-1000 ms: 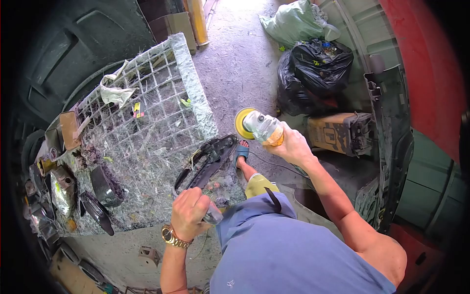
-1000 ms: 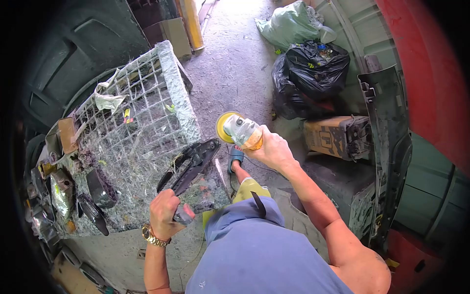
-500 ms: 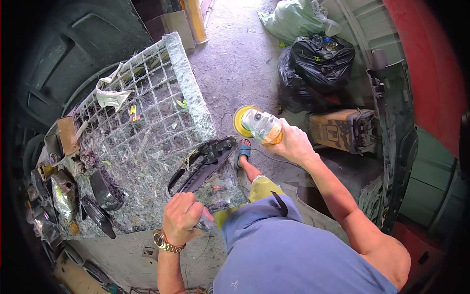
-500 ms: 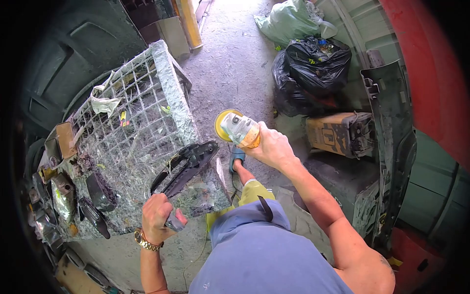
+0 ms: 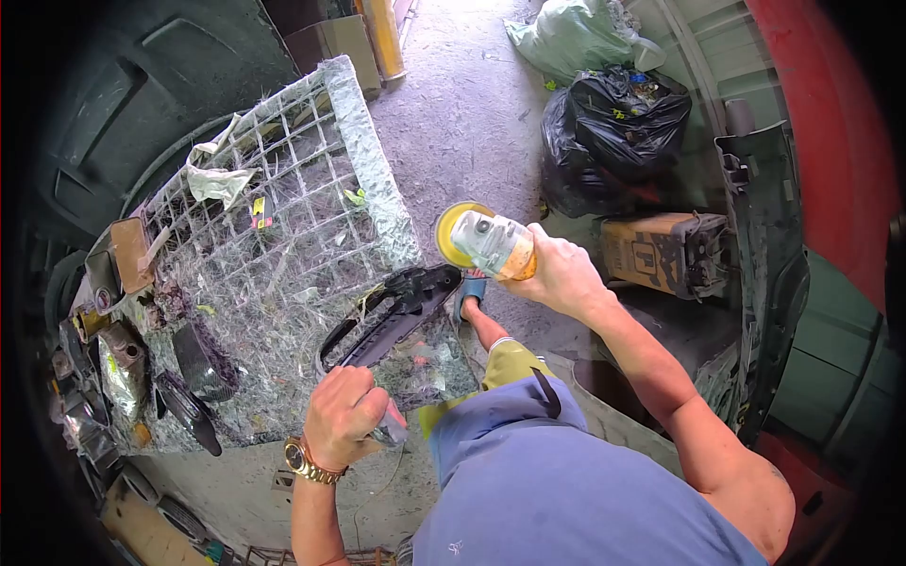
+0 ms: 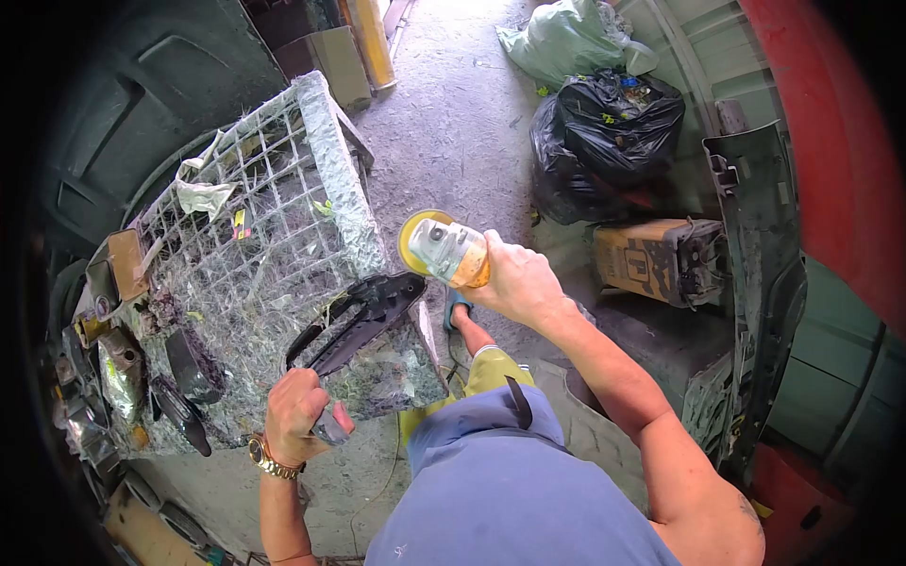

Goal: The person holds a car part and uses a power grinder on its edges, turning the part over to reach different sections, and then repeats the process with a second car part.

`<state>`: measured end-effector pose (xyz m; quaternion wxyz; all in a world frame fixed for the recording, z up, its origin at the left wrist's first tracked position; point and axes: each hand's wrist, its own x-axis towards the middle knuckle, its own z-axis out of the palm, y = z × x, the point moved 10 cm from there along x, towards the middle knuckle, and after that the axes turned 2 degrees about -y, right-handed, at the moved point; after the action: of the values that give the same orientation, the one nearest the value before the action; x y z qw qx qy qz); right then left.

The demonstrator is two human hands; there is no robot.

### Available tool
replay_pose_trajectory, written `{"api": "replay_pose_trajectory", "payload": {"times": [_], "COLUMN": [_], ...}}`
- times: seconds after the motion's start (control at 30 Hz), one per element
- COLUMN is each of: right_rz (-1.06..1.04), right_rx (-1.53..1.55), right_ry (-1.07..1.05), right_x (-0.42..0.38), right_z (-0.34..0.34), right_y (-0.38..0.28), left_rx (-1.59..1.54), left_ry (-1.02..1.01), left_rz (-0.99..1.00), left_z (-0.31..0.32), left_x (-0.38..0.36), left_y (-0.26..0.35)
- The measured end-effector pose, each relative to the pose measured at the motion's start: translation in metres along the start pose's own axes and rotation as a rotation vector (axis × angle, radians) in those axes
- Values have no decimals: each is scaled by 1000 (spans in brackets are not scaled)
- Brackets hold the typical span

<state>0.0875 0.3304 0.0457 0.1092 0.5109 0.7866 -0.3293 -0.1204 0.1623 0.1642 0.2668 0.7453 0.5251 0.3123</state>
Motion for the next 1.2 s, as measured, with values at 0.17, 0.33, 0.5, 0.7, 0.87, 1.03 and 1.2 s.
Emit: {"api": "replay_pose_trajectory", "payload": {"times": [0.17,0.33,0.5,0.7,0.87,1.03,1.2], "right_rz": [-29,-21,-80,-70,-24,-77,-102], "right_rx": [-36,-42,-42,-73,-52,-57,-78], "right_ry": [28,-7,-39,-35,-10,-25,2], "right_x": [5,5,8,8,4,5,2], "right_z": [6,1,10,4,-5,5,1], "right_y": [-4,-10,-24,-22,-12,-24,-24], "left_rx": [5,-2,-4,-16,-4,35,20], "left_ry": [-55,-50,-68,-84,-107,-123,-105], "left_rz": [-32,-44,-50,-47,-21,20,4], "left_z": [2,-3,-4,-4,0,8,5], "left_x": [0,2,2,2,-1,-8,-4], "left_y": [-4,-9,-11,-10,-9,-1,-1]}}
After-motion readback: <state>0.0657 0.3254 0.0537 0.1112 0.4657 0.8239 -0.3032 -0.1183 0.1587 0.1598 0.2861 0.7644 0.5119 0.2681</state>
